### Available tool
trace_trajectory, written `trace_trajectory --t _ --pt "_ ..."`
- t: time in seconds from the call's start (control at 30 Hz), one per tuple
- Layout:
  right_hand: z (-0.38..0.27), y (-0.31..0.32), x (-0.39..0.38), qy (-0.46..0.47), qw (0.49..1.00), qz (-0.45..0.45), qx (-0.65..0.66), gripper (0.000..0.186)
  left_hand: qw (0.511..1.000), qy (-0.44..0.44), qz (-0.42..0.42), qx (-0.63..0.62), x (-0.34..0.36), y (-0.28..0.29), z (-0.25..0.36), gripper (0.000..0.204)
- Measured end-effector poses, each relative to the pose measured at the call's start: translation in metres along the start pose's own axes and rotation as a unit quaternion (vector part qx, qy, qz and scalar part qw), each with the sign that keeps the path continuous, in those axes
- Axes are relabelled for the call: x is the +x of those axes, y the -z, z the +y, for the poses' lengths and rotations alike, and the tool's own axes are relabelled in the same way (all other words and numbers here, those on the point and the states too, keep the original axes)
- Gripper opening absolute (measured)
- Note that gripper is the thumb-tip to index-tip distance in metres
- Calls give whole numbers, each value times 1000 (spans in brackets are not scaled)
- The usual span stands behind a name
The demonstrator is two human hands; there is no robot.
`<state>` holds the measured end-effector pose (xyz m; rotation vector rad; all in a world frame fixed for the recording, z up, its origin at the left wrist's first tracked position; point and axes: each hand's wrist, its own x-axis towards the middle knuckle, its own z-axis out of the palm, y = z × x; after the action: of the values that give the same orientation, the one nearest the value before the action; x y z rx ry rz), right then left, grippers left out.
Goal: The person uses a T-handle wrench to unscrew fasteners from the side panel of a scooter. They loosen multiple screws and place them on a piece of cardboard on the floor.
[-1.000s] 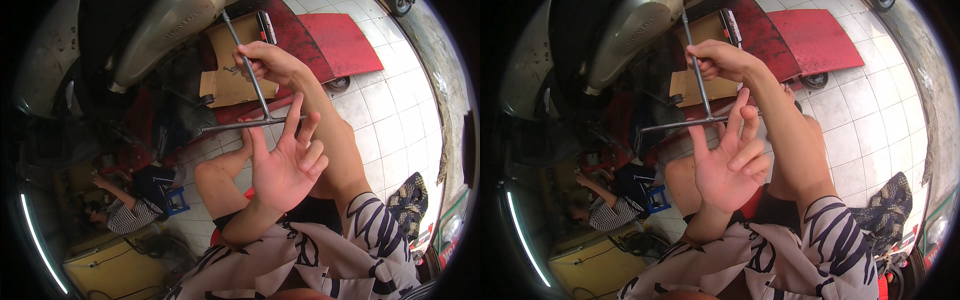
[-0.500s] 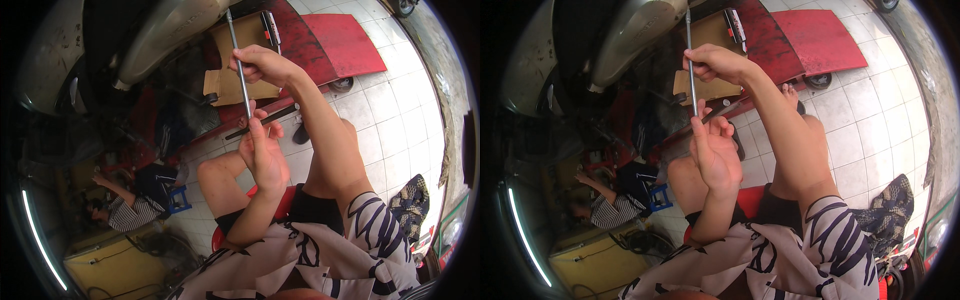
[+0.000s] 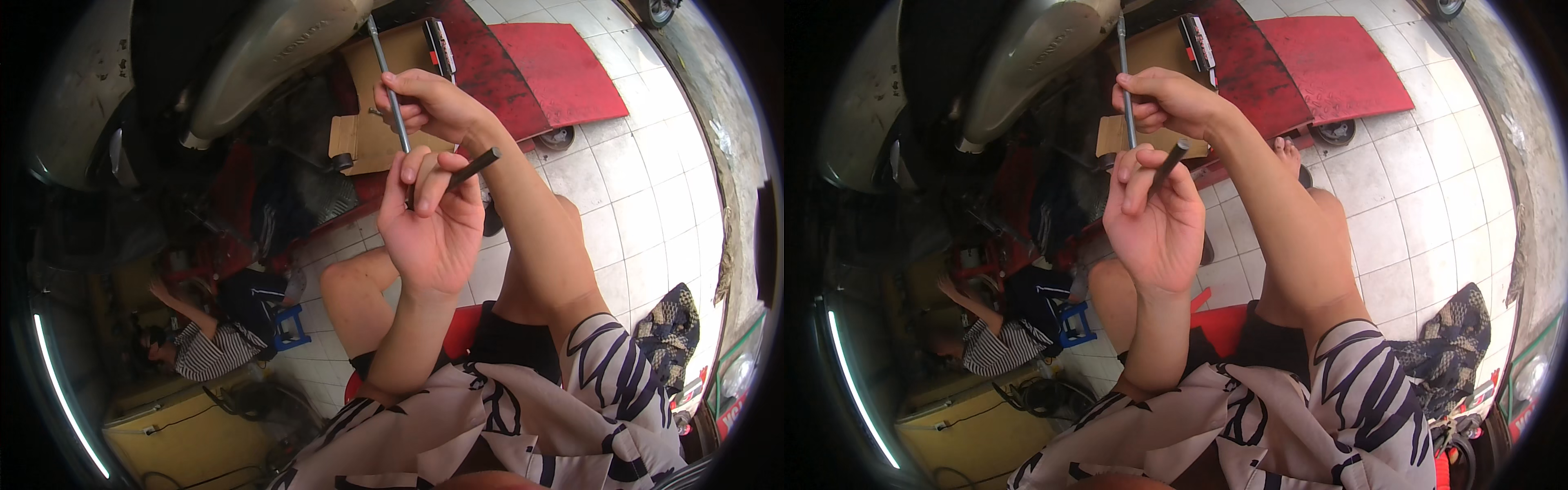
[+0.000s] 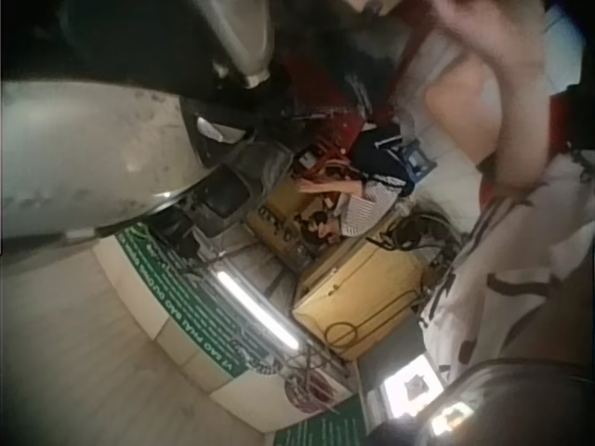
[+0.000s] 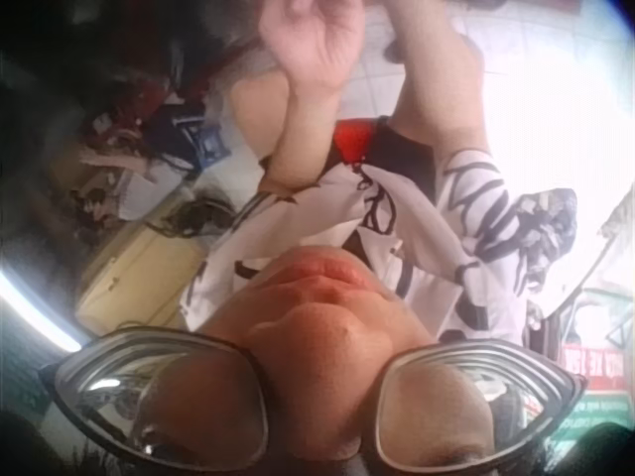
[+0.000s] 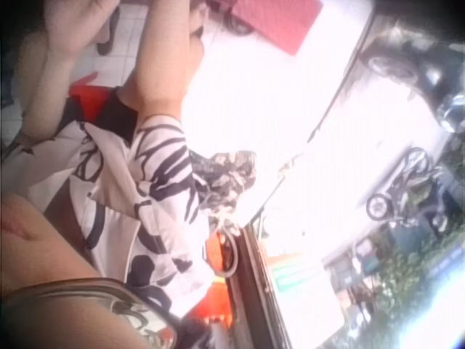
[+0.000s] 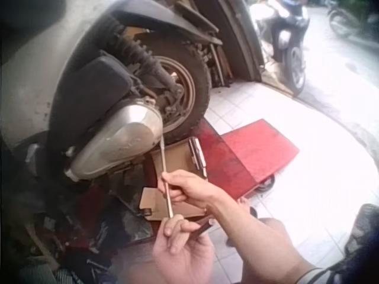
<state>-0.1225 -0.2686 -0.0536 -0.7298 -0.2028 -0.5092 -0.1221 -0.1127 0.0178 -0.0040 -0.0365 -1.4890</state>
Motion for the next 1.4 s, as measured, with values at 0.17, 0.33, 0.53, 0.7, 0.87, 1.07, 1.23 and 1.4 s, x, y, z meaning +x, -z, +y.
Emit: trace_trajectory --t 0.17,0.33,0.53,0.7,0.87,1.07,1.23,1.4 --pt "0 4 -5 1 1000 4 -10 39 980 -97 85 149 4 9 -21 26" --pt "-2 6 -11 -8 1000 17 -10 39 918 -140 110 355 6 25 -25 28" --pt "-2 6 -7 -19 999 23 -42 41 861 -142 130 470 2 26 -15 32" --pt "-3 -3 -5 -50 992 59 -100 37 858 -136 117 481 -6 26 1 33" --pt "-6 1 -5 -25 981 146 -123 29 859 -126 96 487 -5 33 0 31" --pt "4 -1 2 16 978 189 -84 29 701 -105 -35 704 -11 43 16 22" --pt "-11 8 -16 4 976 215 -39 31 563 161 -76 807 20 39 119 28" --pt "-18 15 -37 -149 976 160 -19 33 355 -176 93 913 74 102 189 30"
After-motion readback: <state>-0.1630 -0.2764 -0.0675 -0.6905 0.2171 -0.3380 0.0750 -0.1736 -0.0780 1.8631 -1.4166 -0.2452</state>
